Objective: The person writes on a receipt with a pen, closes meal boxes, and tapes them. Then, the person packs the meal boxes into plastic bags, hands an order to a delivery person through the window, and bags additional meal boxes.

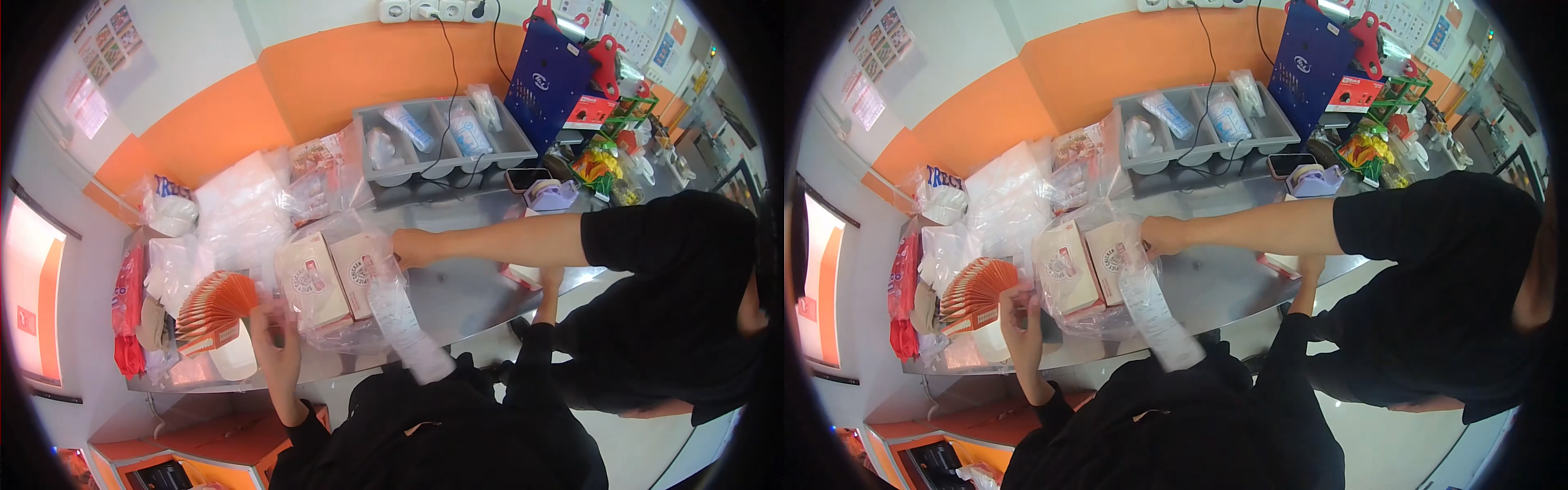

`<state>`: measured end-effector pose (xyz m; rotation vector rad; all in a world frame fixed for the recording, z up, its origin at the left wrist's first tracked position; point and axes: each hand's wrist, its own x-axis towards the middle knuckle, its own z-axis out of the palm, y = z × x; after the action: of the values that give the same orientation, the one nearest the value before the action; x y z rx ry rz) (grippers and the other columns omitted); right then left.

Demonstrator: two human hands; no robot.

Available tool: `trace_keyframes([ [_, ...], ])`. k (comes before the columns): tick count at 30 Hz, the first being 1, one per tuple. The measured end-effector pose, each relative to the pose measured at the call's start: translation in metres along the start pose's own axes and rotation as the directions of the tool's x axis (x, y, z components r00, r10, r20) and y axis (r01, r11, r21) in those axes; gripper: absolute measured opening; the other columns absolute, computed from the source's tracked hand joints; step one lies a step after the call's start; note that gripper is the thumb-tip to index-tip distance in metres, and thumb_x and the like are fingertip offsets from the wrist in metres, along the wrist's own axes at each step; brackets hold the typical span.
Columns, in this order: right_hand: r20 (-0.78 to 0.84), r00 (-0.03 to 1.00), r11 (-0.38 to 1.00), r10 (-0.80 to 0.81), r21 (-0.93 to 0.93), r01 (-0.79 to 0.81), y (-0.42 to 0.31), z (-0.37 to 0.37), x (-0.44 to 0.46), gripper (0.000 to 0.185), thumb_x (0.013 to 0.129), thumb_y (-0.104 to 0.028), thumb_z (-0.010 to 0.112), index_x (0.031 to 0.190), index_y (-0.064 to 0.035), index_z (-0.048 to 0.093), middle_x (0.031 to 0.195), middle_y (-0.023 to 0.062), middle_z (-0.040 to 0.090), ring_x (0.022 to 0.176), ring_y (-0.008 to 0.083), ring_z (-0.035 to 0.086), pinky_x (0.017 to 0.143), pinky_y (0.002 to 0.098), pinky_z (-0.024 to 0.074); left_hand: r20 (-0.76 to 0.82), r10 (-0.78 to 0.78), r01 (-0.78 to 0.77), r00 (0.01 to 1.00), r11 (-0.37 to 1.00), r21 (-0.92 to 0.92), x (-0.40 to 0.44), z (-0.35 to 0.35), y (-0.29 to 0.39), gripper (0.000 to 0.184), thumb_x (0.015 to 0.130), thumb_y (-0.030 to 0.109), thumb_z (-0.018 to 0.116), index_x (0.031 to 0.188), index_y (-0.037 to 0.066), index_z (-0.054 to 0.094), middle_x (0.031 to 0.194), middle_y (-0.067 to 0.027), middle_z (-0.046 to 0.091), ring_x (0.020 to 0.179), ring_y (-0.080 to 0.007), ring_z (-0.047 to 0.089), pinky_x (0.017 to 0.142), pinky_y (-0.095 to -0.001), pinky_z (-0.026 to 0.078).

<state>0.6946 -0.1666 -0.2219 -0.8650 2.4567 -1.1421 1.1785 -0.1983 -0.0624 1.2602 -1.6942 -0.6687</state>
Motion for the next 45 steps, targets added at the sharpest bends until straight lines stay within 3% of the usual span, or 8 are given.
trace_keyframes([
  [2, 0.663, 0.423, 0.597, -0.618, 0.046, 0.801, -0.11, 0.088, -0.017, 0.061, 0.072, -0.04, 0.068, 0.115, 0.0011, 0.054, 0.098, 0.0234, 0.064, 0.089, 0.0372, 0.062, 0.077, 0.0419, 0.0493, 0.152, -0.061, 0.082, 0.986, 0.987, -0.136, -0.003, 0.007, 0.011, 0.018, 0.086, 0.004, 0.06, 0.104, 0.004, 0.058, 0.091, -0.0018, 0.056, 0.077, -0.0094, 0.051, 0.067, -0.0224, 0.042],
  [4, 0.788, 0.11, 0.398, -0.605, 0.181, 0.899, -0.147, 0.139, -0.031, 0.06, 0.071, -0.034, 0.069, 0.121, -0.0047, 0.052, 0.098, 0.0209, 0.064, 0.087, 0.0375, 0.062, 0.075, 0.0434, 0.0496, 0.27, -0.047, 0.092, 0.962, 0.983, -0.158, -0.005, 0.016, 0.025, 0.015, 0.085, 0.003, 0.06, 0.099, 0.003, 0.059, 0.088, -0.0024, 0.059, 0.076, -0.0106, 0.055, 0.066, -0.0235, 0.045],
  [12, 0.889, 0.126, 0.819, -0.441, 0.34, 0.462, -0.151, 0.115, -0.045, 0.046, 0.076, -0.026, 0.071, 0.103, 0.0098, 0.06, 0.094, 0.0186, 0.066, 0.08, 0.0258, 0.065, 0.072, 0.035, 0.0509, 0.873, 0.338, 0.29, 0.351, 0.847, -0.445, -0.051, 0.185, 0.041, 0.055, 0.09, 0.029, 0.061, 0.134, 0.005, 0.037, 0.127, -0.0151, 0.04, 0.117, -0.0257, 0.045, 0.096, -0.0362, 0.041],
  [17, 0.957, -0.019, 0.953, -0.29, 0.29, 0.084, -0.104, 0.098, -0.024, 0.046, 0.079, -0.025, 0.07, 0.113, 0.0031, 0.059, 0.097, 0.0078, 0.067, 0.086, 0.02, 0.064, 0.076, 0.0335, 0.0506, 0.796, -0.027, 0.256, 0.605, 0.953, -0.162, -0.064, 0.382, 0.025, 0.088, 0.076, 0.036, 0.07, 0.139, -0.001, 0.021, 0.137, -0.0232, 0.031, 0.122, -0.0369, 0.041, 0.101, -0.0445, 0.035],
  [21, 0.551, 0.757, 0.739, 0.351, 0.334, -0.585, 0.044, -0.031, 0.005, 0.049, 0.08, -0.026, 0.071, 0.117, 0.0026, 0.056, 0.099, 0.0073, 0.065, 0.089, 0.0189, 0.063, 0.078, 0.0322, 0.0503, 0.511, 0.084, 0.147, 0.855, 0.906, -0.396, -0.056, 0.432, 0.023, 0.073, 0.075, 0.027, 0.067, 0.132, -0.001, 0.031, 0.122, -0.0233, 0.045, 0.112, -0.0414, 0.046, 0.095, -0.0453, 0.04],
  [29, 0.148, 0.949, 0.604, 0.279, 0.741, -0.293, 0.051, -0.035, -0.035, 0.062, 0.082, -0.031, 0.07, 0.128, 0.0016, 0.045, 0.113, 0.0083, 0.06, 0.097, 0.0192, 0.061, 0.085, 0.0335, 0.0481, 0.638, -0.179, 0.308, 0.749, 0.947, -0.095, -0.036, 0.41, 0.033, 0.061, 0.077, 0.024, 0.065, 0.125, -0.006, 0.043, 0.119, -0.022, 0.05, 0.115, -0.0387, 0.048, 0.095, -0.0426, 0.04],
  [37, 0.359, 0.916, 0.384, 0.177, 0.832, -0.401, -0.028, -0.074, -0.064, 0.047, 0.087, -0.021, 0.062, 0.125, 0.0023, 0.045, 0.111, 0.0142, 0.06, 0.093, 0.023, 0.065, 0.079, 0.0334, 0.0534, 0.423, 0.269, -0.211, 0.865, 0.961, -0.179, -0.028, 0.223, 0.089, 0.076, 0.079, 0.025, 0.067, 0.138, -0.005, 0.03, 0.134, -0.03, 0.036, 0.124, -0.0436, 0.036, 0.105, -0.0488, 0.027],
  [45, 0.789, 0.614, 0.47, -0.024, 0.551, -0.69, -0.157, -0.066, -0.084, 0.045, 0.087, -0.024, 0.061, 0.121, 0.0051, 0.05, 0.108, 0.016, 0.063, 0.093, 0.0223, 0.065, 0.081, 0.0322, 0.0522, 0.206, -0.099, 0.051, 0.974, 0.973, 0.227, -0.039, 0.22, -0.014, 0.084, 0.077, 0.037, 0.067, 0.14, -0.002, 0.027, 0.131, -0.0237, 0.039, 0.125, -0.0405, 0.033, 0.103, -0.055, 0.022],
])
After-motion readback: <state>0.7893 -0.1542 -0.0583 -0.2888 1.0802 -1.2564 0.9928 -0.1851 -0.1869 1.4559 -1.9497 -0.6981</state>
